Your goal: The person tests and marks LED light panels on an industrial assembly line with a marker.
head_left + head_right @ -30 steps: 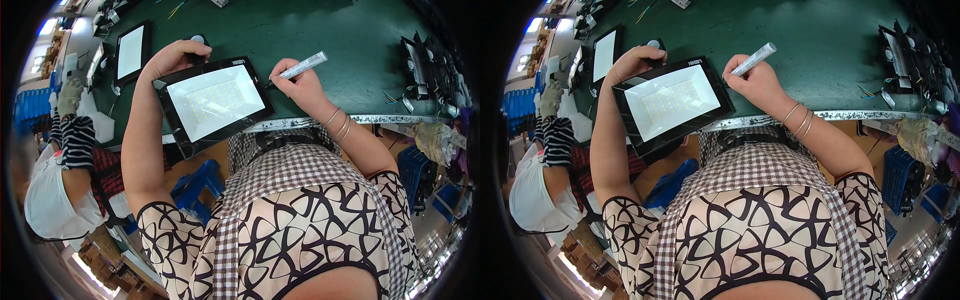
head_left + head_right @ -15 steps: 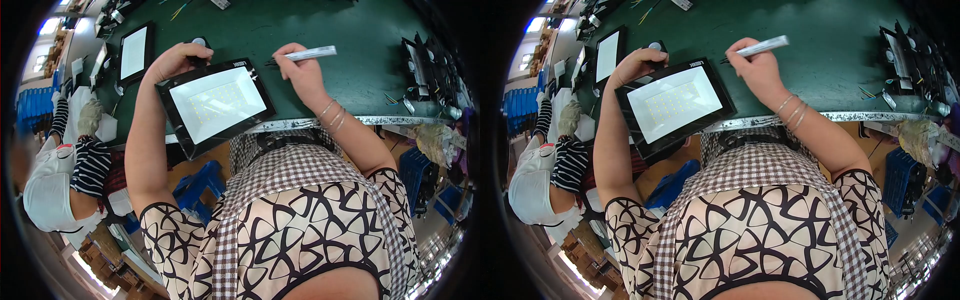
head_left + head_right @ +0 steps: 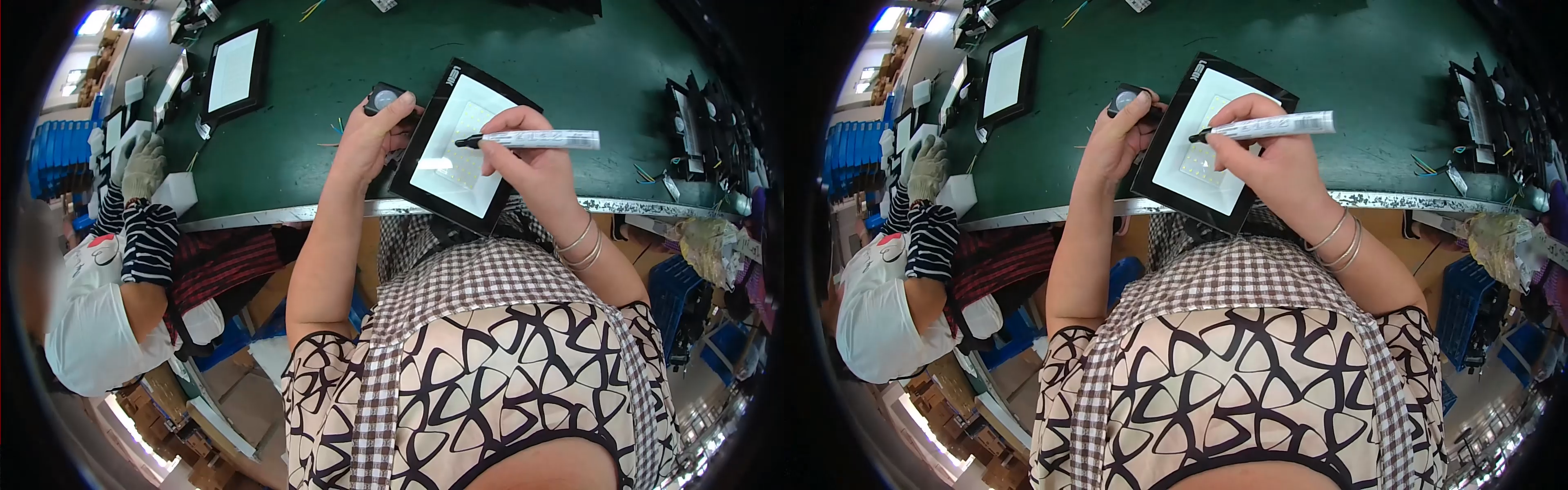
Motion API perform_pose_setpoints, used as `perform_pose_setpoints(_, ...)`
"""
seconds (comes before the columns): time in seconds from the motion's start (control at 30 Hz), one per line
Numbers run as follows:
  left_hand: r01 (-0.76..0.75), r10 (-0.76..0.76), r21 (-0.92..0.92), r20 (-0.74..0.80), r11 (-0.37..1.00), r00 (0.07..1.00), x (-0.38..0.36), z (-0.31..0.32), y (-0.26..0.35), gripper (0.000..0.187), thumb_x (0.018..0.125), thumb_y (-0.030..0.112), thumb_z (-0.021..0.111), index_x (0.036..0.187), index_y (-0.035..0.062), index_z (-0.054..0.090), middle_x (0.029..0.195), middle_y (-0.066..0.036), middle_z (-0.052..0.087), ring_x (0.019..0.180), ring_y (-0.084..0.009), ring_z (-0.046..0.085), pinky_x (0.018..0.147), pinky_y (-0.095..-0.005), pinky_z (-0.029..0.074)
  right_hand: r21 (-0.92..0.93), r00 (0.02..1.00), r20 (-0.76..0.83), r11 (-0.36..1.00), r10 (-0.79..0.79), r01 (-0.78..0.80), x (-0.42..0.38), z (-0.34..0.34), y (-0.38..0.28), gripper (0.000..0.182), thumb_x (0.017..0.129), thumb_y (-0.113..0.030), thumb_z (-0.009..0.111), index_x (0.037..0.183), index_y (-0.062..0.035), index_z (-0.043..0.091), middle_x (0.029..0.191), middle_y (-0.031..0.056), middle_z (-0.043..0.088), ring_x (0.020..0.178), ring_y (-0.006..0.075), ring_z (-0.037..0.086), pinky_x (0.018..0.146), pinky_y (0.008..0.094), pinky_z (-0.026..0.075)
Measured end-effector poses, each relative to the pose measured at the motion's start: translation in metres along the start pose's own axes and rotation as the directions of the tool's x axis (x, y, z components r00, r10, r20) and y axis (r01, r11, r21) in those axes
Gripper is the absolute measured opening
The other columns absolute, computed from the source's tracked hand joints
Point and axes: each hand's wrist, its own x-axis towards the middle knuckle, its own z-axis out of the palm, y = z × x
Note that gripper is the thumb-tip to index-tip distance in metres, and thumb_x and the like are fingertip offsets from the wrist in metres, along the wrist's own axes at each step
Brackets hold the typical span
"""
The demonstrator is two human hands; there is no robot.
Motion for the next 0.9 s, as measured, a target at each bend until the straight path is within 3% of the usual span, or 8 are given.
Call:
perform_pose_setpoints(0.2, 0.024, -0.021, -0.051, 0.065, 0.998, 0.998, -0.002, -0.002, 0.003, 0.039, 0.093, 0.039, 0.052, 0.101, 0.0012, 0.056, 0.093, -0.014, 0.062, 0.081, -0.0202, 0.064, 0.07, -0.0326, 0.055, -0.032, 0.985, 0.172, 0.999, 0.001, 0.004, -0.003, 0.014, 0.001, 0.01, 0.082, -0.006, 0.063, 0.089, -0.0023, 0.058, 0.078, 0.003, 0.062, 0.069, 0.0083, 0.062, 0.062, 0.0214, 0.048)
perform_pose_setpoints(0.27, 0.022, -0.019, -0.039, 0.058, 0.999, 0.998, -0.001, -0.002, 0.002, 0.04, 0.093, 0.04, 0.053, 0.101, 0.0012, 0.056, 0.093, -0.014, 0.062, 0.081, -0.0202, 0.063, 0.072, -0.033, 0.055, -0.044, 0.969, 0.241, 0.998, 0.047, -0.037, -0.004, 0.024, 0.0, 0.009, 0.081, -0.007, 0.063, 0.087, -0.0026, 0.058, 0.078, 0.0031, 0.062, 0.07, 0.0086, 0.062, 0.061, 0.0222, 0.048)
perform_pose_setpoints(0.3, 0.021, -0.019, -0.033, 0.053, 0.999, 0.998, -0.001, -0.003, 0.001, 0.041, 0.092, 0.041, 0.053, 0.1, 0.0012, 0.056, 0.093, -0.014, 0.062, 0.081, -0.0203, 0.063, 0.073, -0.0331, 0.055, -0.072, 0.969, 0.246, 0.996, -0.029, 0.048, -0.004, 0.031, 0.008, 0.008, 0.08, -0.009, 0.062, 0.084, -0.0038, 0.059, 0.075, 0.0029, 0.062, 0.066, 0.0098, 0.061, 0.058, 0.0241, 0.047)
perform_pose_setpoints(0.4, 0.008, -0.008, -0.02, 0.021, 1.0, 1.0, 0.0, -0.002, -0.001, 0.042, 0.092, 0.042, 0.054, 0.1, 0.001, 0.056, 0.093, -0.014, 0.062, 0.081, -0.02, 0.063, 0.073, -0.0341, 0.055, -0.205, 0.945, 0.327, 0.976, 0.0, 0.071, 0.001, 0.041, 0.007, 0.009, 0.078, -0.011, 0.062, 0.082, -0.0048, 0.058, 0.072, 0.0031, 0.062, 0.063, 0.0116, 0.059, 0.055, 0.026, 0.046)
perform_pose_setpoints(0.53, 0.014, -0.014, 0.001, 0.008, 1.0, 1.0, 0.001, -0.003, -0.002, 0.042, 0.091, 0.041, 0.055, 0.098, -0.0003, 0.057, 0.087, -0.013, 0.063, 0.076, -0.0184, 0.063, 0.071, -0.0322, 0.055, -0.26, 0.923, 0.342, 0.926, -0.175, 0.272, 0.004, 0.051, 0.014, 0.008, 0.076, -0.011, 0.062, 0.08, -0.0054, 0.057, 0.067, 0.0052, 0.059, 0.061, 0.0179, 0.058, 0.056, 0.0304, 0.045)
perform_pose_setpoints(0.9, -0.005, 0.005, -0.011, -0.032, 1.0, 0.999, -0.004, -0.002, 0.0, 0.04, 0.089, 0.039, 0.06, 0.096, 0.0001, 0.056, 0.085, -0.011, 0.062, 0.075, -0.0171, 0.063, 0.071, -0.0312, 0.055, -0.383, 0.892, 0.38, 0.836, -0.245, 0.393, 0.005, 0.063, 0.01, 0.009, 0.076, -0.011, 0.062, 0.078, -0.0055, 0.055, 0.065, 0.0073, 0.057, 0.058, 0.023, 0.057, 0.054, 0.0338, 0.044)
